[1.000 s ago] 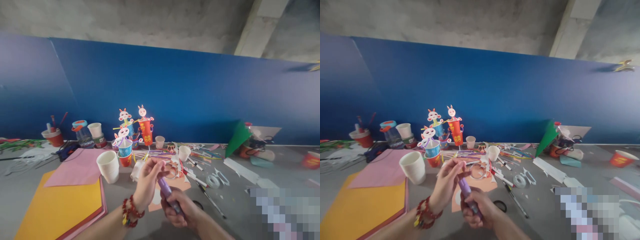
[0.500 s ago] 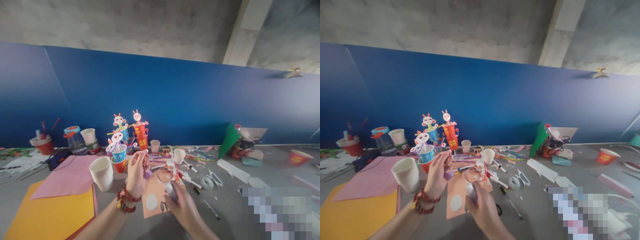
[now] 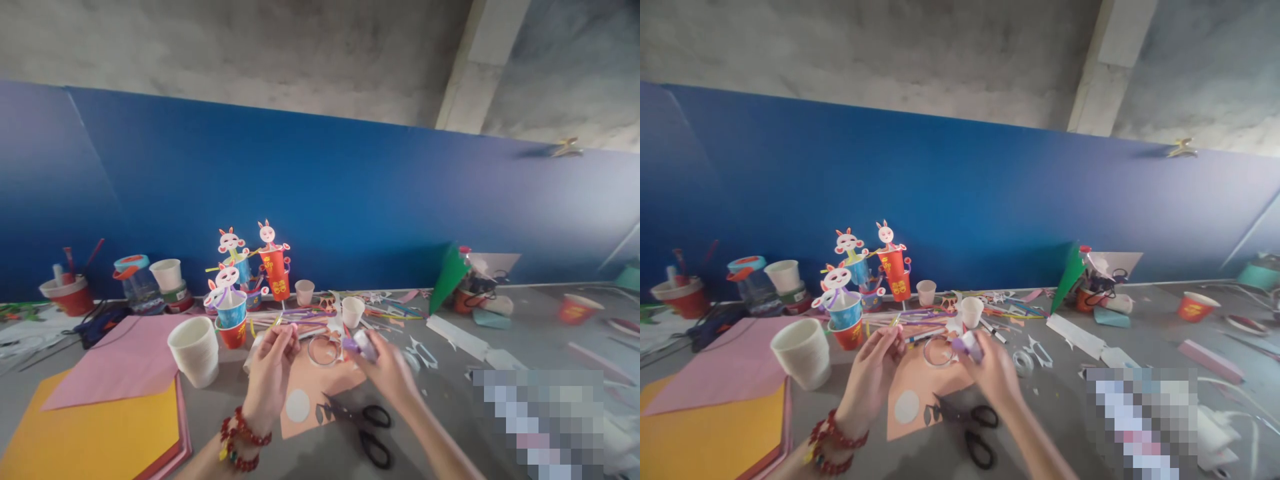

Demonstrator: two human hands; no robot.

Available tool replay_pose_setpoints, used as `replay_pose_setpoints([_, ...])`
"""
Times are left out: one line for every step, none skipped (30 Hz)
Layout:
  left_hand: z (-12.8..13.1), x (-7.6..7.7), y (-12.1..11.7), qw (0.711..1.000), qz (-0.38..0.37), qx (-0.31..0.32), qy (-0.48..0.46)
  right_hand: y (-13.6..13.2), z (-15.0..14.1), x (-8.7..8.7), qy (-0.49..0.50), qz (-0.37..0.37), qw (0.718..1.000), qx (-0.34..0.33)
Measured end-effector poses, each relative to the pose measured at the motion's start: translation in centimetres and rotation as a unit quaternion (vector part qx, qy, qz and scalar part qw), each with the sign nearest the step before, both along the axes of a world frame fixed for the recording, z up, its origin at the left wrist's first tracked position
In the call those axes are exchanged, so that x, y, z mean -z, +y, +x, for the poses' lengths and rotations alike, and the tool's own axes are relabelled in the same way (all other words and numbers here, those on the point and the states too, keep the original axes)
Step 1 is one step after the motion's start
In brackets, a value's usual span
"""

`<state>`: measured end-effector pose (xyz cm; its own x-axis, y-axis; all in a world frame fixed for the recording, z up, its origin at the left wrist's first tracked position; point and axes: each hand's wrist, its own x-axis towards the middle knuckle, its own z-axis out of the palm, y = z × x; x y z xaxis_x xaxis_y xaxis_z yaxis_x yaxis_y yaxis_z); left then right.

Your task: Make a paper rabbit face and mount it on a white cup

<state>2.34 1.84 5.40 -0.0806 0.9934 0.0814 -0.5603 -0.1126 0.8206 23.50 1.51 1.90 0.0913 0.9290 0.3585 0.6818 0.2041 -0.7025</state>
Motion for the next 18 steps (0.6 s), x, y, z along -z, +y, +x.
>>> replay_pose_setpoints([-0.6, 0.5, -0.1, 1.000, -0.004, 0.003, 0.015, 0.9, 2.0, -0.4, -0.097, -0.038, 0.993, 0.049])
replay_pose_setpoints([-1.0, 1.1, -0.2, 0.999, -0.009, 0.009, 0.031, 1.9, 3.9, -0.7, -0.183, -0.092, 0.976, 0.075])
replay_pose_setpoints([-1.3, 1.7, -0.5, 0.999, -0.016, 0.015, 0.049, 2.8, 5.4, -0.9, -0.207, -0.114, 0.968, 0.078])
replay_pose_setpoints([-1.4, 2.3, -0.8, 0.997, -0.021, 0.021, 0.066, 3.6, 6.6, -0.9, -0.220, -0.126, 0.964, 0.075])
replay_pose_setpoints([-1.4, 2.8, -1.2, 0.996, -0.025, 0.028, 0.082, 4.3, 7.4, -0.8, -0.233, -0.146, 0.959, 0.071])
replay_pose_setpoints([-1.4, 3.3, -1.5, 0.995, -0.027, 0.032, 0.096, 4.8, 7.9, -0.6, -0.239, -0.162, 0.955, 0.065])
replay_pose_setpoints([-1.3, 3.7, -1.7, 0.993, -0.027, 0.036, 0.109, 5.3, 8.2, -0.3, -0.245, -0.175, 0.952, 0.060])
replay_pose_setpoints([-1.2, 4.0, -1.9, 0.992, -0.027, 0.039, 0.120, 5.7, 8.3, 0.1, -0.250, -0.188, 0.948, 0.054])
replay_pose_setpoints([-1.1, 4.2, -2.0, 0.990, -0.027, 0.041, 0.130, 5.9, 8.4, 0.4, -0.252, -0.197, 0.946, 0.049])
replay_pose_setpoints([-1.0, 4.3, -2.0, 0.989, -0.025, 0.044, 0.139, 6.2, 8.5, 0.6, -0.253, -0.203, 0.945, 0.043])
replay_pose_setpoints([-1.0, 4.4, -2.0, 0.988, -0.024, 0.045, 0.147, 6.3, 8.6, 0.8, -0.251, -0.206, 0.945, 0.038])
replay_pose_setpoints([-1.1, 4.5, -1.9, 0.987, -0.022, 0.047, 0.155, 6.4, 8.8, 0.8, -0.248, -0.205, 0.946, 0.034])
replay_pose_setpoints([-1.1, 4.5, -1.9, 0.986, -0.019, 0.049, 0.161, 6.5, 9.1, 0.8, -0.243, -0.200, 0.949, 0.031])
replay_pose_setpoints([-1.2, 4.6, -1.8, 0.985, -0.016, 0.050, 0.167, 6.4, 9.4, 0.7, -0.237, -0.193, 0.952, 0.031])
replay_pose_setpoints([-1.3, 4.7, -1.7, 0.984, -0.013, 0.052, 0.172, 6.2, 9.7, 0.5, -0.233, -0.185, 0.954, 0.032])
replay_pose_setpoints([-1.4, 4.7, -1.6, 0.983, -0.010, 0.053, 0.176, 5.9, 9.9, 0.4, -0.224, -0.173, 0.958, 0.040])
replay_pose_setpoints([-1.5, 4.8, -1.6, 0.982, -0.008, 0.054, 0.180, 5.5, 10.0, 0.2, -0.207, -0.157, 0.964, 0.049])
replay_pose_setpoints([-1.5, 4.9, -1.6, 0.982, -0.007, 0.055, 0.183, 5.0, 9.8, -0.1, -0.181, -0.138, 0.972, 0.054])
